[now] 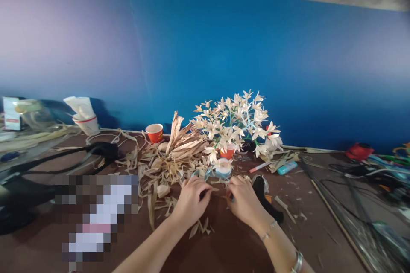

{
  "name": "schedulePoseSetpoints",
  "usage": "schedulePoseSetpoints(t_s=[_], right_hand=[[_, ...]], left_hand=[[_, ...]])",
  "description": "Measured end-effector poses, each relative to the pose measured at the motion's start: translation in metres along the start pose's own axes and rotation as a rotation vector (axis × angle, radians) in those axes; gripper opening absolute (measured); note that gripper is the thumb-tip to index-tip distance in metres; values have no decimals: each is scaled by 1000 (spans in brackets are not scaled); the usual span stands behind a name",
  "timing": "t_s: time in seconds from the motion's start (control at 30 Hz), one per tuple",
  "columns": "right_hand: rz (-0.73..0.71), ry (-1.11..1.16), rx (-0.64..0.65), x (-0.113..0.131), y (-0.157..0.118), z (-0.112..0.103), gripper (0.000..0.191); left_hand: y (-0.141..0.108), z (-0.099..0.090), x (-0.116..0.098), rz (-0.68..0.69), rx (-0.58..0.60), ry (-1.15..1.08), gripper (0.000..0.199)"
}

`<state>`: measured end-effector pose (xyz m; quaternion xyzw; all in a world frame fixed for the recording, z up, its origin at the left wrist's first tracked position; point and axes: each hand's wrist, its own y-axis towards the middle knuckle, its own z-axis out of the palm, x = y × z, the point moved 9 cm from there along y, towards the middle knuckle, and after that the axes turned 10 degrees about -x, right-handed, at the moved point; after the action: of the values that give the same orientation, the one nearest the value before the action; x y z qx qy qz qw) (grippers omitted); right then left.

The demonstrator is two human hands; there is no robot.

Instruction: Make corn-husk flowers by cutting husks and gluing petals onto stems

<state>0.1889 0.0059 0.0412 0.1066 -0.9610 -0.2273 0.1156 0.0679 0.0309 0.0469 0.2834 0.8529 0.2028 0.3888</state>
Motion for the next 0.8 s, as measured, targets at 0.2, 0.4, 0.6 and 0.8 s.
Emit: schedulePoseSetpoints(t_s=[0.2, 0.4, 0.6, 0.8], right_hand=[[57, 218, -40, 1, 4, -4, 15], [5, 371, -152, 15, 4, -12, 23], [72, 223, -201, 21, 3, -10, 13], [65, 151, -279, 29, 1, -14, 13]], left_hand=[[0, -1, 4, -34, -9, -34, 15], [0, 3, -1, 1, 28, -99, 13], [0, 3, -3, 1, 27, -43, 12], [-1, -5, -9, -8, -29, 77, 15]])
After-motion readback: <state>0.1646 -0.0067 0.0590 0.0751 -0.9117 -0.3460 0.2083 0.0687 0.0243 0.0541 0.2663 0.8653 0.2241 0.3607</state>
